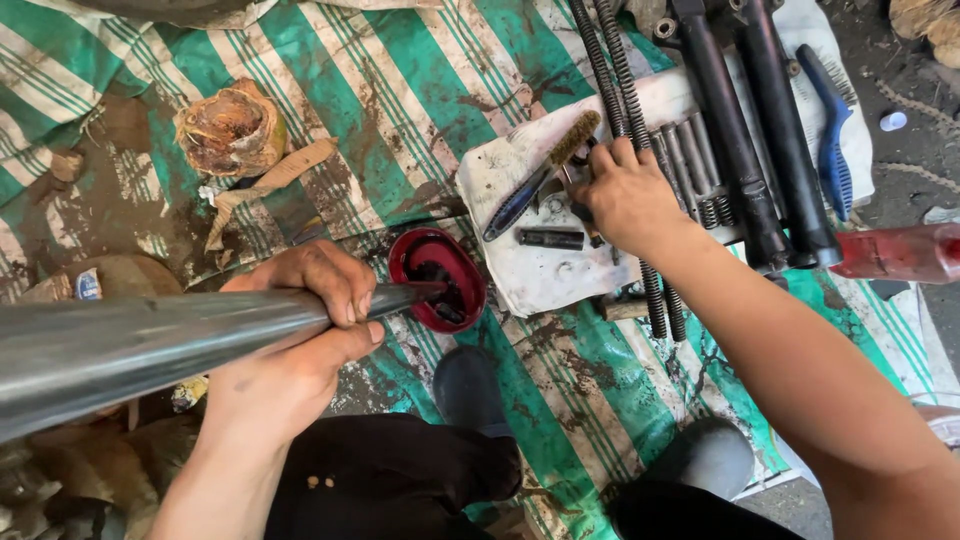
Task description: Servicing a motorcycle front fork by pouring oil and assembling components
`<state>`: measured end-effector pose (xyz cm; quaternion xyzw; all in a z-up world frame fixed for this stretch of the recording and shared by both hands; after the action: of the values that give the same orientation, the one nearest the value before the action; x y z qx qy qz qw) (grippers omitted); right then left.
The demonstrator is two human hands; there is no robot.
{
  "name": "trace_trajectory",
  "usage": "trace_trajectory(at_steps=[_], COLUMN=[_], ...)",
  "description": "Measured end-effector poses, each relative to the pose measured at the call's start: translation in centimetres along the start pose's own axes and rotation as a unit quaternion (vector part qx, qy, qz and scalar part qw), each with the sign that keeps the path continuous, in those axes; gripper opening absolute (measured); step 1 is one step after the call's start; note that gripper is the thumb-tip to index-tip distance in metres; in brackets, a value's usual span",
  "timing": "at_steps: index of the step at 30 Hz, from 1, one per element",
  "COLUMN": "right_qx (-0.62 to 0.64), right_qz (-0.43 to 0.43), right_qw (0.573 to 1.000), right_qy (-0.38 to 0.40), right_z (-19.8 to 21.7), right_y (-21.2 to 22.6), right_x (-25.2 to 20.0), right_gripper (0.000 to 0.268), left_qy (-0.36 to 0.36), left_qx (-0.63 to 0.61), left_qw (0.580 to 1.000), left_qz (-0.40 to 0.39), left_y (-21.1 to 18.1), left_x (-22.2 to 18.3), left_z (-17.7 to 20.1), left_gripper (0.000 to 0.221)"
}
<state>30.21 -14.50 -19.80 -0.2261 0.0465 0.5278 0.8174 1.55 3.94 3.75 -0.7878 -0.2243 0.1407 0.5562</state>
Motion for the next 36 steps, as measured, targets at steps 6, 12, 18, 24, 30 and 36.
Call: trace_trajectory(at_steps=[6, 12, 18, 24, 30, 36], right_qx=[0.086, 0.449, 0.833, 0.875, 0.925, 0.888], right_qz=[0.004, -0.081, -0.162, -0.108, -0.056, -0.002], right_qw=[0.989, 0.874, 0.522, 0.456, 0.346, 0.437], right_qy=[-0.121, -0.168, -0.088, -0.126, -0.148, -0.144], right_z=[-0.2, -1.1, 2.3, 11.3, 16.8, 16.1], right_y=[-1.1, -4.0, -6.7, -9.8, -7.3, -6.5], right_x=[-0.2, -0.7, -7.6, -19.8, -31.9, -36.3], right_gripper=[0.027, 0.021, 0.021, 0.018, 0.022, 0.051], left_qy=[0.001, 0.018, 0.036, -0.036, -0.028, 0.071], left_qx=[-0.023, -0.019, 0.120, 0.250, 0.304, 0.324], left_qw=[1.000, 0.998, 0.990, 0.967, 0.949, 0.943], left_qz=[0.015, 0.051, -0.068, 0.035, 0.080, -0.015], left_y=[0.9, 2.7, 4.6, 3.1, 1.4, 0.6], left_x=[0.3, 1.1, 2.3, 1.7, 0.1, -0.3], left_z=[0.1, 0.3, 0.6, -2.2, -6.7, -9.6], left_gripper=[0.035, 0.040, 0.030, 0.025, 0.026, 0.037])
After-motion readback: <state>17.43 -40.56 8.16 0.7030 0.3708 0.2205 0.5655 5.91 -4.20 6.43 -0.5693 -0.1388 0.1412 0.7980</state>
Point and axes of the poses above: each hand's wrist, its own x-axis towards the middle knuckle, its own z-axis out of the back of the hand, y = z × x, the point moved 7 cm from there along x, towards the middle knuckle, and after that the axes turned 14 degrees about -x, right-handed, at the moved point
